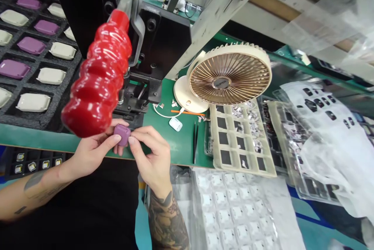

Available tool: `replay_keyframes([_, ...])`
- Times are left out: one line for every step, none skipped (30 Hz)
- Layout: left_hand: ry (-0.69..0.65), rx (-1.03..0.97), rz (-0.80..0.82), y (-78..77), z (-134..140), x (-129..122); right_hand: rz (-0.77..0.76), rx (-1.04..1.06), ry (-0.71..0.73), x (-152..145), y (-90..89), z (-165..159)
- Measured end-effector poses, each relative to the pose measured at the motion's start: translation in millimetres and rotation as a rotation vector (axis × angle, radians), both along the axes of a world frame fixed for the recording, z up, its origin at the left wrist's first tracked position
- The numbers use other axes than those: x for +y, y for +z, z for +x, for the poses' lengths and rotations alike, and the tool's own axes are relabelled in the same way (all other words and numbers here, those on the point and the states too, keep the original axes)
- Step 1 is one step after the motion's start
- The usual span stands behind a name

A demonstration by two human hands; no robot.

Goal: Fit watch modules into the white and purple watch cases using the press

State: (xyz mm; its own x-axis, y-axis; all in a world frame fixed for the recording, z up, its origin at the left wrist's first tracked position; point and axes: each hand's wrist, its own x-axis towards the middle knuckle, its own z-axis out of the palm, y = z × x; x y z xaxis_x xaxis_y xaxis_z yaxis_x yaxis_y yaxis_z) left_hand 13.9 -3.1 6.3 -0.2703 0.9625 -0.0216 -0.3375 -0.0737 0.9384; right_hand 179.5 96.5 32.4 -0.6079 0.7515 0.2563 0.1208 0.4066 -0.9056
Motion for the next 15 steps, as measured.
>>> replay_keyframes([0.007,0.000,-0.002,0.7,0.7,0.0,0.007,-0.011,0.005,1.0,1.2,0.9])
replay_keyframes([0.015,0.005,-0.002,1.4,1.4,-0.1,0.025,-0.022,0.010,1.7,2.2,1.3])
replay_keyframes([0.022,0.016,0.000,2.0,2.1,-0.4,0.054,-0.034,0.008,1.9,3.0,1.2])
replay_keyframes([0.028,0.035,0.001,2.5,2.9,-0.8,0.096,-0.046,-0.002,1.5,3.5,0.6])
replay_keyframes([0.034,0.061,0.003,2.7,3.7,-1.5,0.147,-0.059,-0.023,0.2,3.5,-0.5])
replay_keyframes([0.042,0.094,0.003,2.6,4.7,-2.4,0.198,-0.072,-0.052,-1.9,2.9,-2.0])
replay_keyframes([0.053,0.132,0.000,2.0,5.8,-3.6,0.244,-0.083,-0.085,-4.9,1.8,-3.9])
replay_keyframes([0.067,0.172,-0.008,1.1,6.9,-4.9,0.282,-0.090,-0.125,-8.5,0.1,-6.1])
replay_keyframes([0.086,0.211,-0.019,-0.1,7.9,-6.3,0.313,-0.094,-0.167,-12.4,-2.2,-8.5])
replay_keyframes([0.107,0.245,-0.031,-1.4,8.7,-7.6,0.341,-0.098,-0.210,-16.3,-5.0,-11.0])
replay_keyframes([0.129,0.270,-0.043,-2.9,9.3,-8.8,0.369,-0.100,-0.251,-19.8,-8.0,-13.4])
replay_keyframes([0.149,0.288,-0.058,-4.3,9.5,-9.7,0.401,-0.102,-0.290,-22.4,-11.1,-15.5])
replay_keyframes([0.166,0.300,-0.074,-5.6,9.3,-10.6,0.434,-0.107,-0.322,-24.1,-13.9,-17.1])
replay_keyframes([0.176,0.310,-0.093,-6.7,8.8,-11.3,0.464,-0.112,-0.343,-25.0,-16.4,-17.8])
replay_keyframes([0.178,0.322,-0.111,-7.7,8.0,-12.2,0.488,-0.116,-0.354,-25.3,-18.2,-17.7])
